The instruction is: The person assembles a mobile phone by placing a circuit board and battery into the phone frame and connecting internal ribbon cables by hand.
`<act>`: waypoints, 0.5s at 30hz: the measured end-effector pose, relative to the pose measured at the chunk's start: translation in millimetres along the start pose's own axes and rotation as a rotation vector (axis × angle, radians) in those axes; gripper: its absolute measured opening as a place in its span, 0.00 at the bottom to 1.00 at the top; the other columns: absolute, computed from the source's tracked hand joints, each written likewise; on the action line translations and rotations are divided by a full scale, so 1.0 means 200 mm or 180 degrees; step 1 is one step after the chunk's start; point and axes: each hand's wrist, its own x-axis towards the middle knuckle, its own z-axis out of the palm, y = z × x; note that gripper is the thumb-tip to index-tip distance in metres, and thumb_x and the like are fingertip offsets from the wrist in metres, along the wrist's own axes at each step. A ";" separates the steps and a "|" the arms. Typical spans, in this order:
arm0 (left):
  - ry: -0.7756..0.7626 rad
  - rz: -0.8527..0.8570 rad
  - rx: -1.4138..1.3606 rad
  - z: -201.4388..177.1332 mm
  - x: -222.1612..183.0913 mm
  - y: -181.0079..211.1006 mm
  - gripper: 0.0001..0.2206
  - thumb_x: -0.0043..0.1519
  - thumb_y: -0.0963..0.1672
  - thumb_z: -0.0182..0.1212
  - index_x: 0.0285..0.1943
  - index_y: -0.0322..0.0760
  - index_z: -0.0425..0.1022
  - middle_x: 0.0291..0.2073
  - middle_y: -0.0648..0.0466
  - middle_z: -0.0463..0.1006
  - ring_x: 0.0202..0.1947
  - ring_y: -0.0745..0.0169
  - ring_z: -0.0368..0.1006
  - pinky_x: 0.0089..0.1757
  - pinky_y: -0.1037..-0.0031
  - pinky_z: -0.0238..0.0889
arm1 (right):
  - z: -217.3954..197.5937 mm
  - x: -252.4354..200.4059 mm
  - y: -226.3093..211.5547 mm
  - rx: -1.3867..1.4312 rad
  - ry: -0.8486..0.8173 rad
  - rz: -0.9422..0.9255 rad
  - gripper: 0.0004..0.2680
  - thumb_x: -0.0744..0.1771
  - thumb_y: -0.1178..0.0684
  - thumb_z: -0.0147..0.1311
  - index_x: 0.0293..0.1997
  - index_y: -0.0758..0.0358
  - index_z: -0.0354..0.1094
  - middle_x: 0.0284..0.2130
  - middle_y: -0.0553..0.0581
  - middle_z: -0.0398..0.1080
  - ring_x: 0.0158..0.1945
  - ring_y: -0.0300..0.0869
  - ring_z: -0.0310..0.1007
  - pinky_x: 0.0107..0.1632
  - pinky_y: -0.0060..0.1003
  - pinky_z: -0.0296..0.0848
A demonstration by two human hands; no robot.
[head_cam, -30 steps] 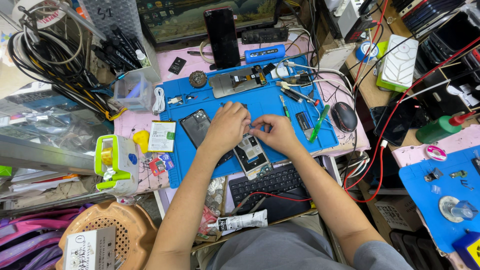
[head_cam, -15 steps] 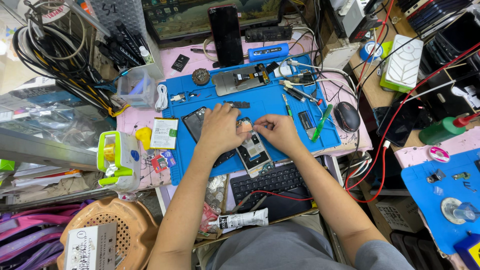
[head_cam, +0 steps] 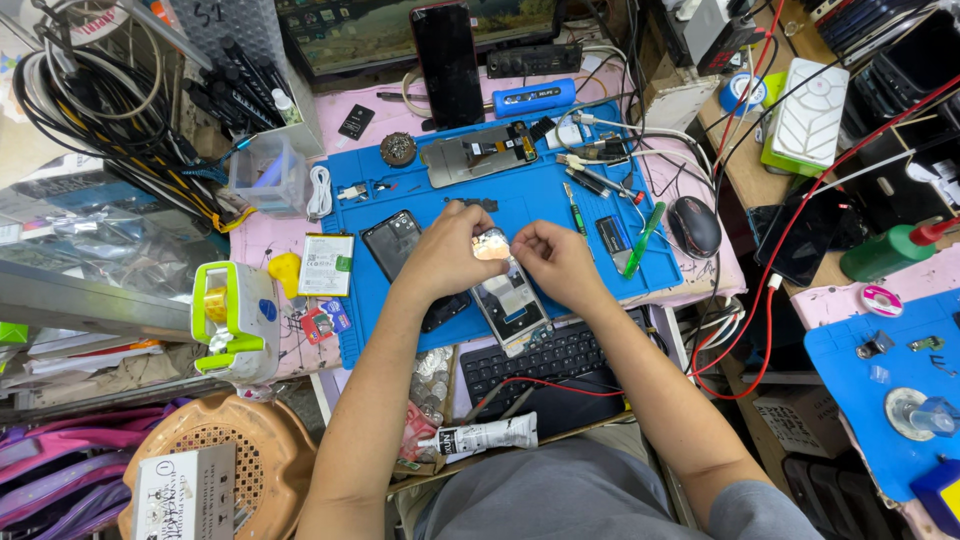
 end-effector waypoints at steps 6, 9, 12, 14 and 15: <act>0.0168 0.0274 -0.0896 0.04 0.00 -0.04 0.26 0.46 0.48 0.75 0.51 0.32 0.76 0.43 0.44 0.83 0.46 0.51 0.80 0.46 0.66 0.71 | -0.03 -0.03 -0.09 -0.0067 0.0206 -0.0074 0.03 0.65 0.58 0.62 0.39 0.66 0.76 0.27 0.50 0.75 0.26 0.31 0.66 0.30 0.28 0.66; 0.0250 0.0420 -0.1250 0.06 -0.04 -0.03 0.20 0.54 0.46 0.70 0.52 0.32 0.77 0.43 0.45 0.83 0.46 0.55 0.80 0.46 0.68 0.71 | -0.04 -0.07 -0.14 -0.0203 0.0340 -0.0321 0.03 0.65 0.60 0.63 0.39 0.66 0.77 0.28 0.52 0.74 0.27 0.32 0.68 0.31 0.28 0.67; 0.0229 0.0297 -0.1297 0.04 -0.10 0.03 0.15 0.58 0.45 0.65 0.51 0.34 0.78 0.39 0.48 0.84 0.40 0.59 0.81 0.42 0.69 0.72 | -0.04 -0.11 -0.21 -0.0314 0.0451 -0.0401 0.03 0.65 0.61 0.64 0.39 0.66 0.77 0.29 0.53 0.75 0.28 0.33 0.69 0.31 0.29 0.67; 0.0273 0.0231 -0.1199 0.03 -0.13 0.07 0.13 0.59 0.45 0.64 0.51 0.35 0.78 0.34 0.49 0.84 0.35 0.61 0.80 0.40 0.70 0.71 | -0.04 -0.13 -0.25 -0.0260 0.0516 -0.0449 0.03 0.65 0.61 0.64 0.39 0.66 0.77 0.30 0.53 0.76 0.29 0.33 0.71 0.32 0.29 0.68; 0.0350 0.0318 -0.1206 0.03 -0.14 0.08 0.13 0.59 0.45 0.64 0.51 0.36 0.79 0.33 0.49 0.84 0.35 0.62 0.80 0.39 0.70 0.71 | -0.05 -0.14 -0.26 -0.0196 0.0530 -0.0359 0.04 0.64 0.61 0.64 0.40 0.66 0.76 0.30 0.53 0.76 0.29 0.33 0.71 0.32 0.29 0.68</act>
